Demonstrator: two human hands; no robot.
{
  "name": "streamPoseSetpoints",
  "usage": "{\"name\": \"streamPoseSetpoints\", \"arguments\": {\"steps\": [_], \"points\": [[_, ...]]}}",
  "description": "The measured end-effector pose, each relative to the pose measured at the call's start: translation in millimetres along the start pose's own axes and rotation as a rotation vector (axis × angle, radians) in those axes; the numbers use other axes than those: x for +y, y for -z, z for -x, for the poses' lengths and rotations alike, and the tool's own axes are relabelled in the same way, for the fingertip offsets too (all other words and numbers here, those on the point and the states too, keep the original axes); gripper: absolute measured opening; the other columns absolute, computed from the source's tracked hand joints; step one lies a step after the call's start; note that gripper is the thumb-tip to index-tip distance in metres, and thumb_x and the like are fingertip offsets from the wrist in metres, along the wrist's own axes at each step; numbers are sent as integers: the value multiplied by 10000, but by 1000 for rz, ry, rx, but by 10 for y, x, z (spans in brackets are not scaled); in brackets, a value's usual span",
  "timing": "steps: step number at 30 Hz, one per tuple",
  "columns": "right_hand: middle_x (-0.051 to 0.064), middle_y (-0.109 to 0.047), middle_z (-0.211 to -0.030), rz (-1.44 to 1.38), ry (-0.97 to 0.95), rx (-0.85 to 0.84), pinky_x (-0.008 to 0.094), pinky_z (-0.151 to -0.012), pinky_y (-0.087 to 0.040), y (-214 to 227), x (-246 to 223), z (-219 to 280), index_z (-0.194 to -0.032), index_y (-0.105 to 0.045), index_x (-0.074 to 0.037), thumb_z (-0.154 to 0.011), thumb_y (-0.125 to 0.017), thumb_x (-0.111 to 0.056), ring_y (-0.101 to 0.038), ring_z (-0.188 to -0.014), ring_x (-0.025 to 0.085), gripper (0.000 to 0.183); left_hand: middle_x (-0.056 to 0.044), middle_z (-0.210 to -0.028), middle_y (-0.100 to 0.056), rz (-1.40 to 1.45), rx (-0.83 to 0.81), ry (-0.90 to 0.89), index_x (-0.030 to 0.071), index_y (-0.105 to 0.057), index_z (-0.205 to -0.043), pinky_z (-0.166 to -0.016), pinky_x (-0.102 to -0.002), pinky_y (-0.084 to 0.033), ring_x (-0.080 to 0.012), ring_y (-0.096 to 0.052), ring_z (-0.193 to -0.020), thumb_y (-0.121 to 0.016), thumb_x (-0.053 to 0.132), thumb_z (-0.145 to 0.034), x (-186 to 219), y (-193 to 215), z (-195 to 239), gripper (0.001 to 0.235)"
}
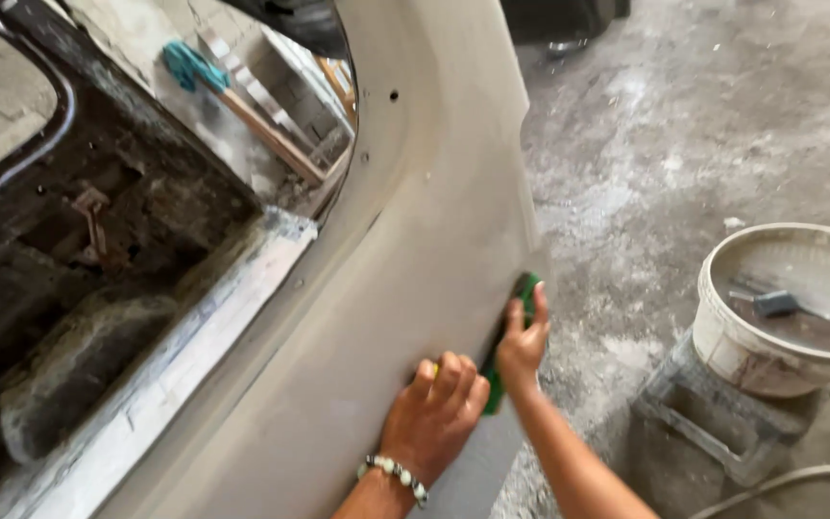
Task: The person sands the surface of a car door using a green sanding block and a yellow cloth. They repeatedly rub the block and cloth against the door panel, occasionally dipping the cloth into a bucket of water to clean the surface.
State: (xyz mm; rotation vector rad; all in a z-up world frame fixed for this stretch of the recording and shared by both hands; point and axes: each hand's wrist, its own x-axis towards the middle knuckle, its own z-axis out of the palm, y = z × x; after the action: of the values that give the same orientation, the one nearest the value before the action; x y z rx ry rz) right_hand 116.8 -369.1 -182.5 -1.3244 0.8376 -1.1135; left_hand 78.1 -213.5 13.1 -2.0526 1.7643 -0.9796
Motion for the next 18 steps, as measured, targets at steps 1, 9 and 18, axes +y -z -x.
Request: {"name": "streamPoseSetpoints", "arguments": {"steps": [1,9,18], "points": [[203,-510,-1500,-18,-42,11,409,-1151,-390,1,-4,-281,-1550,-440,-76,-1044,-575,-268,-506,-1365,316,557,-69,-1156,-637,-14,-27,-9,117,-673,-1045,-994,-383,-385,-230,-515,-1182,-566,237,-929,3,-10,-29,198],[237,-443,-1485,-111,-55,-160,453,-1106,-373,127,163,561,-1553,-383,-128,-966,-594,-316,-432,-1399,355,651,-84,-1141,-613,-56,-54,-9,132,-655,-987,-968,-407,-377,-239,-509,-1164,-558,273,-917,70,-153,-21,186],[255,-452,-1472,71,-168,-46,468,-1150,-362,123,-44,-40,-1595,-408,-158,-1041,-552,-342,-472,-1344,384,601,-84,-1169,-600,-95,-152,-58,139,-647,-970,-982,-410,-365,-237,-493,-1169,-578,267,-882,105,-202,7,170]]}}
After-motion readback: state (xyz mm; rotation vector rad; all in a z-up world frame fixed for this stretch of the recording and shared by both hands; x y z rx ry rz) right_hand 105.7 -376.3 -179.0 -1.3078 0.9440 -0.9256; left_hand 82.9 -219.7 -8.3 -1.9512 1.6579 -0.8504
